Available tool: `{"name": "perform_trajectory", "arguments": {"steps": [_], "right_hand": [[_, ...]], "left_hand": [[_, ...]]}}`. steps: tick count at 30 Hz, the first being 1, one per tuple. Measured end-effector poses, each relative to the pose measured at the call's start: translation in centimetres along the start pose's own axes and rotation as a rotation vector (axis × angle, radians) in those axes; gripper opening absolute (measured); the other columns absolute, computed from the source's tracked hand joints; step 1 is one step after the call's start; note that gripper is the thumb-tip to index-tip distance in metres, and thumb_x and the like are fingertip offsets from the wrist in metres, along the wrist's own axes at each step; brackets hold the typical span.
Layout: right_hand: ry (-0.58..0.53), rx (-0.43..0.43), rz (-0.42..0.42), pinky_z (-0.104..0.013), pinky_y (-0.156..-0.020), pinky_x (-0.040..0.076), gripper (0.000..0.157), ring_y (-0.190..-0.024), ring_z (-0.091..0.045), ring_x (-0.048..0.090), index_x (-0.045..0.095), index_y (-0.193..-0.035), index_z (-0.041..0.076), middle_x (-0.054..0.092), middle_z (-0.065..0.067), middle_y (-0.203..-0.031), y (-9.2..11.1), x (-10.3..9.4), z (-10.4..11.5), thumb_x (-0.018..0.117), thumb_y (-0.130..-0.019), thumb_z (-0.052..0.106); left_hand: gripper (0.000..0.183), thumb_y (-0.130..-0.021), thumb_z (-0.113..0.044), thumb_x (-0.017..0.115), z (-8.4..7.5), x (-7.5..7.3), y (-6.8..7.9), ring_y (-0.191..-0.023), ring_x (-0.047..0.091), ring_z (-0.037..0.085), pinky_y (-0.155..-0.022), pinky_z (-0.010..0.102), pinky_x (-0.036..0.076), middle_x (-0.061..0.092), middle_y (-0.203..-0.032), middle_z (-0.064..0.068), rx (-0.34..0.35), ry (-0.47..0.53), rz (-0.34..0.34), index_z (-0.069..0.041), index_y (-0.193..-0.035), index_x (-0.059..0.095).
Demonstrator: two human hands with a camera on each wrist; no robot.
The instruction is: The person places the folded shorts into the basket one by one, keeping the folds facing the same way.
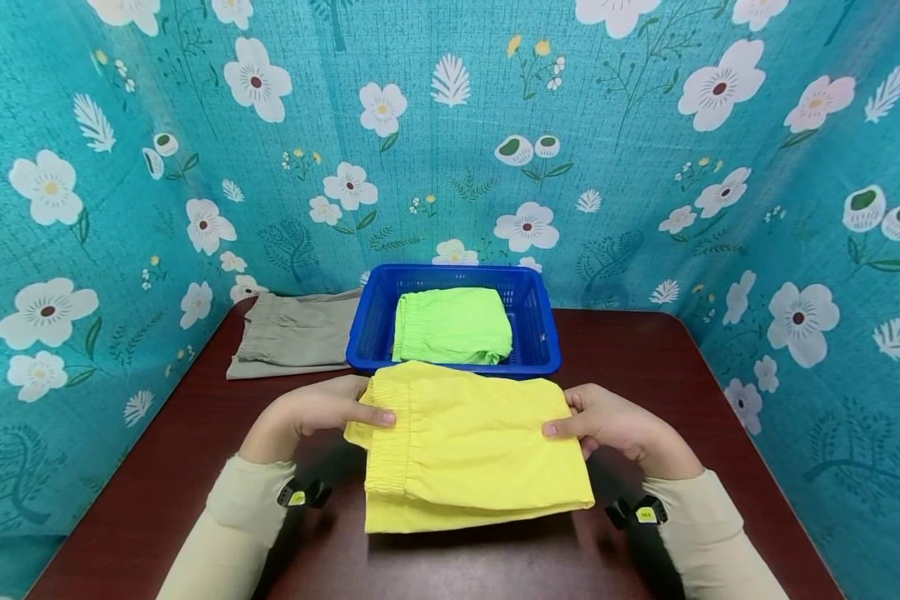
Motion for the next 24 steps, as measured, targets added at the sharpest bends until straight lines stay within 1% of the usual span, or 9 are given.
{"name": "perform_trajectory", "arguments": {"steps": [6,10,14,20,24], "right_hand": [[-0.019,-0.022,-0.018,-0.049,-0.072,0.057,0.049,-0.086,-0.036,0.071,0.055,-0.118,-0.004,0.072,-0.018,-0.101,0.2,-0.1,0.5,0.073,-0.085,0.028],[-0.04,-0.028,-0.015,-0.049,-0.073,0.056,0.05,-0.088,-0.036,0.071,0.054,-0.122,-0.004,0.072,-0.018,-0.104,0.5,-0.1,0.8,0.071,-0.087,0.027],[-0.059,-0.034,-0.023,-0.05,-0.074,0.056,0.051,-0.09,-0.036,0.071,0.053,-0.125,-0.003,0.071,-0.017,-0.106,0.8,-0.1,1.1,0.071,-0.087,0.027],[-0.072,-0.045,-0.046,-0.05,-0.074,0.056,0.053,-0.091,-0.037,0.07,0.052,-0.127,-0.003,0.071,-0.017,-0.108,0.8,-0.2,1.4,0.071,-0.087,0.027],[-0.07,-0.053,-0.065,-0.05,-0.074,0.056,0.054,-0.09,-0.036,0.071,0.052,-0.127,-0.003,0.071,-0.017,-0.107,0.8,-0.3,1.5,0.071,-0.087,0.028]], "left_hand": [[0.052,-0.089,-0.028,0.068,-0.2,-0.2,0.3,-0.105,0.066,0.025,-0.089,0.037,0.054,0.067,-0.117,0.012,0.016,0.058,0.001,-0.01,-0.132,0.047],[0.05,-0.091,-0.025,0.067,-0.4,-0.3,0.4,-0.107,0.066,0.029,-0.089,0.041,0.054,0.065,-0.12,0.014,0.035,0.118,0.02,-0.009,-0.134,0.046],[0.047,-0.093,-0.022,0.064,-0.6,-0.5,0.3,-0.107,0.065,0.032,-0.088,0.044,0.054,0.064,-0.121,0.017,0.059,0.153,0.031,-0.008,-0.134,0.046],[0.048,-0.092,-0.022,0.065,-0.7,-0.6,0.4,-0.104,0.067,0.032,-0.086,0.048,0.054,0.065,-0.119,0.017,0.065,0.163,0.011,-0.007,-0.133,0.046],[0.046,-0.093,-0.023,0.064,-0.7,-0.8,0.4,-0.102,0.068,0.032,-0.084,0.051,0.054,0.066,-0.118,0.016,0.071,0.145,-0.008,-0.008,-0.133,0.046]]}}
Point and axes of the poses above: each hand's wrist, its own y-axis away from the middle knuckle, its own x-axis out of the palm, z = x × y, the point moved 6 cm from there along -y, towards the middle knuckle
